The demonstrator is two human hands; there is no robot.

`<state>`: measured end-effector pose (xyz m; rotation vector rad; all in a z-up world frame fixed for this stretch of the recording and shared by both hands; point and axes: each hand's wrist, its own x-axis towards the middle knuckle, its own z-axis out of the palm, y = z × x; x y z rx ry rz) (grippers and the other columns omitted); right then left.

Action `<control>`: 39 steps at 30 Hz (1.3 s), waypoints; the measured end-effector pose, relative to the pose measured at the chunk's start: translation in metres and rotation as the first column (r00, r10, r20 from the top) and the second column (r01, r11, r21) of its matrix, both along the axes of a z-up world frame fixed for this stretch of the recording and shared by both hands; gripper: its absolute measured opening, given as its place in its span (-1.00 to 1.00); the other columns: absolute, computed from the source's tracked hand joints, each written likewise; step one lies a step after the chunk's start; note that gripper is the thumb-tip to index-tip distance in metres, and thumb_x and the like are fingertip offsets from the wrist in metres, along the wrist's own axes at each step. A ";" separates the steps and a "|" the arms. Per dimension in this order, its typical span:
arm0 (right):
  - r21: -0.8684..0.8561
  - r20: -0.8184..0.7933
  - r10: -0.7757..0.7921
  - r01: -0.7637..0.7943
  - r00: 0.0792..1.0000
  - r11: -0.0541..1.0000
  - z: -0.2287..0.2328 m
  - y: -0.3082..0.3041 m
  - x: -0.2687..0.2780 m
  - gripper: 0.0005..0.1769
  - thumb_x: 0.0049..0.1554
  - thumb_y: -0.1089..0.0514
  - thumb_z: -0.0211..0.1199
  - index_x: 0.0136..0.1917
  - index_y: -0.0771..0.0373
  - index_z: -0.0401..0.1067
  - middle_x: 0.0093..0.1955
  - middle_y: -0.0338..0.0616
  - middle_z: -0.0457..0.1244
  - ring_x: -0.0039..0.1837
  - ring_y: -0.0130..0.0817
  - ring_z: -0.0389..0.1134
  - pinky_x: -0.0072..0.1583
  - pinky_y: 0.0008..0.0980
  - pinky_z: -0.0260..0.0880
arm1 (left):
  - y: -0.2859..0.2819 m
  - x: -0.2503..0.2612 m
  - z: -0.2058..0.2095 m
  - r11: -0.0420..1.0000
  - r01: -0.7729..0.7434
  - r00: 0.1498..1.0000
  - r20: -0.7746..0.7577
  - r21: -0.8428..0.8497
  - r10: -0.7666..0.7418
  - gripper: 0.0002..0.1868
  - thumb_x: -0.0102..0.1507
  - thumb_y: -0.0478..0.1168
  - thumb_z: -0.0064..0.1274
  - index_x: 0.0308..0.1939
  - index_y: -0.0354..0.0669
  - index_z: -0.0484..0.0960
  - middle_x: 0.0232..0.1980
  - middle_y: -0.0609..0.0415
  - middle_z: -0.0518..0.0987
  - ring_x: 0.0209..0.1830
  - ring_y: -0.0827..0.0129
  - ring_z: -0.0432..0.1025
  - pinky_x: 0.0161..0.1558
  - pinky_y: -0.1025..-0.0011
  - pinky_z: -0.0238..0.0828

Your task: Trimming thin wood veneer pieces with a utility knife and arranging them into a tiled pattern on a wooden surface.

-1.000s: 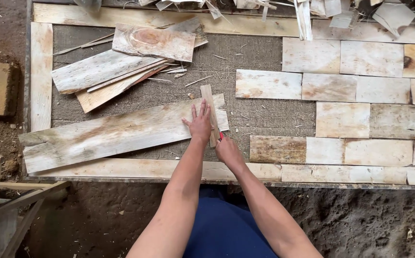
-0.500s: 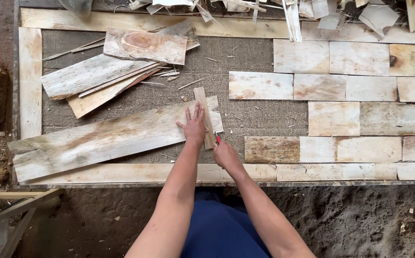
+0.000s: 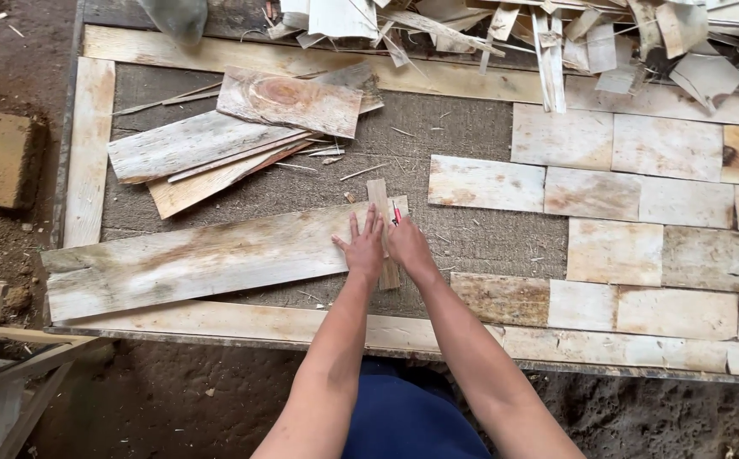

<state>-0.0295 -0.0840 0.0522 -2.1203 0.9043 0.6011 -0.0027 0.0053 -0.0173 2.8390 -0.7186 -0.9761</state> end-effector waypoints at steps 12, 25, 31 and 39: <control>0.020 -0.059 -0.001 0.002 0.998 1.000 0.035 0.011 0.021 -0.39 0.30 -0.07 -0.17 0.25 0.56 0.29 0.22 0.52 0.29 0.32 0.44 0.32 0.30 0.22 0.34 | 0.000 0.002 -0.019 1.000 0.017 1.000 0.002 0.009 -0.017 0.00 0.19 -0.17 0.29 0.59 0.26 0.01 0.70 0.47 -0.44 0.68 -0.08 -0.39 0.25 -0.76 -0.11; 0.031 -0.137 0.018 -0.014 0.990 0.999 0.005 0.018 -0.013 -0.36 0.31 -0.09 -0.20 0.27 0.57 0.29 0.25 0.47 0.29 0.36 0.38 0.31 0.32 0.17 0.34 | 0.000 0.000 -0.008 1.000 -0.022 1.000 -0.019 -0.009 0.022 -0.30 0.42 0.00 -0.07 0.60 0.31 0.01 0.70 0.49 -0.37 0.69 0.04 -0.39 0.31 -0.71 -0.17; 0.054 -0.184 0.024 -0.014 0.983 0.998 0.001 0.027 -0.054 -0.32 0.28 -0.14 -0.18 0.28 0.55 0.28 0.25 0.47 0.29 0.36 0.36 0.31 0.31 0.19 0.34 | -0.001 -0.001 -0.016 1.000 -0.009 1.000 0.012 0.022 0.009 -0.17 0.34 -0.21 0.08 0.60 0.32 0.01 0.70 0.54 -0.39 0.70 0.05 -0.39 0.33 -0.68 -0.13; 0.031 -0.156 0.044 -0.039 0.987 0.999 0.000 0.039 -0.096 -0.38 0.33 -0.07 -0.22 0.24 0.59 0.29 0.17 0.54 0.31 0.30 0.44 0.33 0.27 0.22 0.36 | -0.003 0.001 -0.004 0.999 0.009 1.000 0.002 0.040 -0.009 0.01 0.23 -0.03 0.28 0.62 0.24 -0.05 0.70 0.47 -0.44 0.69 0.01 -0.43 0.31 -0.72 -0.17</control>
